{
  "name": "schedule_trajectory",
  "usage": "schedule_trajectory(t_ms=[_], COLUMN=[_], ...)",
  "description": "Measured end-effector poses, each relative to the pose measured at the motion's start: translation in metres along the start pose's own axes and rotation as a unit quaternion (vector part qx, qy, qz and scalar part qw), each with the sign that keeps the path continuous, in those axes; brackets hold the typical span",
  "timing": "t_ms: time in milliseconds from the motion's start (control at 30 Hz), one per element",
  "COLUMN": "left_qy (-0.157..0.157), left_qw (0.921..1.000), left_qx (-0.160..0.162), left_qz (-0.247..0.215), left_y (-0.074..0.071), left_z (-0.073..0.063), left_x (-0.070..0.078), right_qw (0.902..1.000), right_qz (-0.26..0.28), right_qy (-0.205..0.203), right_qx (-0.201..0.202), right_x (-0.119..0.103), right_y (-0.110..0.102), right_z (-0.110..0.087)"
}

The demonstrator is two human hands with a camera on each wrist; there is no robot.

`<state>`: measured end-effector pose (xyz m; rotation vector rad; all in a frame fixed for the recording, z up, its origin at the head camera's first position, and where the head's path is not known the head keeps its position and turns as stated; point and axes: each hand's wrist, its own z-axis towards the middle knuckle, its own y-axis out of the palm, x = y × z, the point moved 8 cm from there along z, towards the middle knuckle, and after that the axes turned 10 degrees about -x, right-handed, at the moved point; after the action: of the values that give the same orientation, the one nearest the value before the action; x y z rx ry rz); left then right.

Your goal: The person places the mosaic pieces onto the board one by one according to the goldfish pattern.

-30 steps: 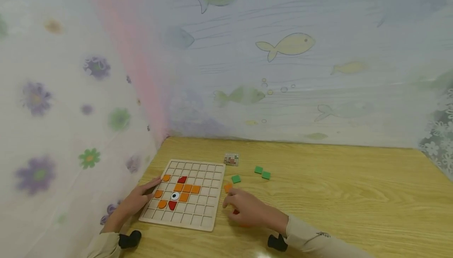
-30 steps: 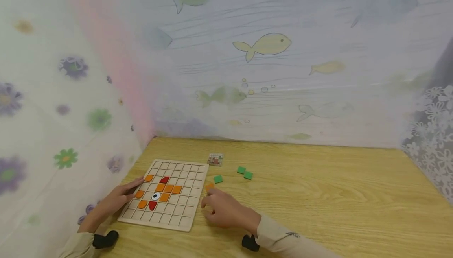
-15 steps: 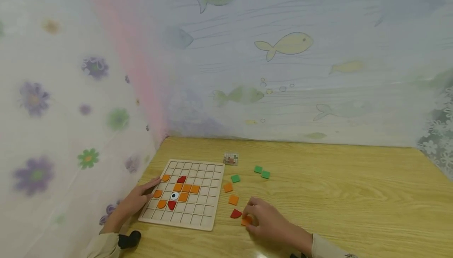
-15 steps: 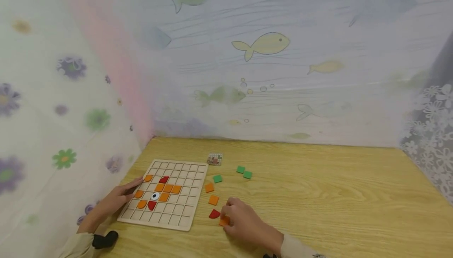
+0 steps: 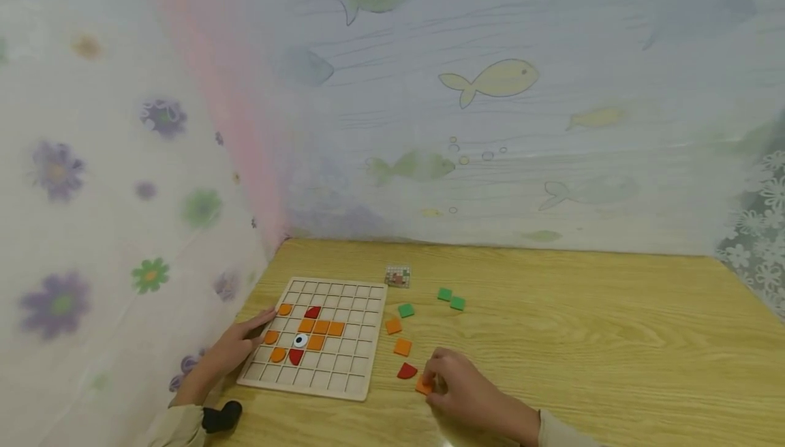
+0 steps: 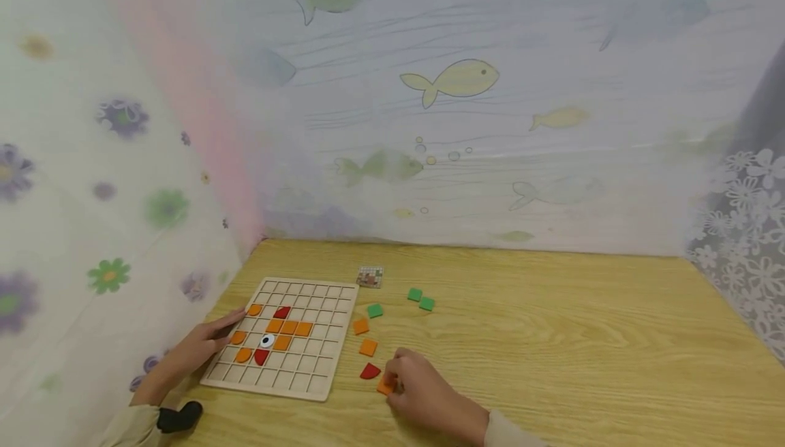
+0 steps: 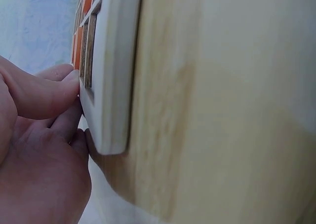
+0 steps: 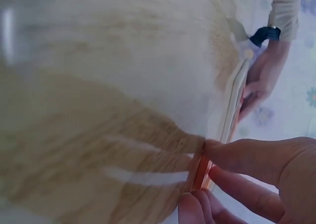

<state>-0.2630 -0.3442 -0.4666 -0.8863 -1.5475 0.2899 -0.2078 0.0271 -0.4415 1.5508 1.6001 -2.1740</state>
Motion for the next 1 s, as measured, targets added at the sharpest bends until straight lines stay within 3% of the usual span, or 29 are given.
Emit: schedule_trajectory(t_ms=[500, 1000], left_qy=[-0.005, 0.004], left_qw=[1.0, 0.9999], left_qx=[0.0, 0.008], left_qz=[0.001, 0.009], left_y=[0.001, -0.001], left_z=[0.0, -0.001], left_x=[-0.001, 0.002], right_qw=[0.9998, 0.9988], right_qz=[-0.013, -0.018], right_qy=[0.002, -0.045], right_qx=[-0.011, -0.001], right_x=[-0.002, -0.016], right_y=[0.0, -0.003], right_z=[0.007, 0.019])
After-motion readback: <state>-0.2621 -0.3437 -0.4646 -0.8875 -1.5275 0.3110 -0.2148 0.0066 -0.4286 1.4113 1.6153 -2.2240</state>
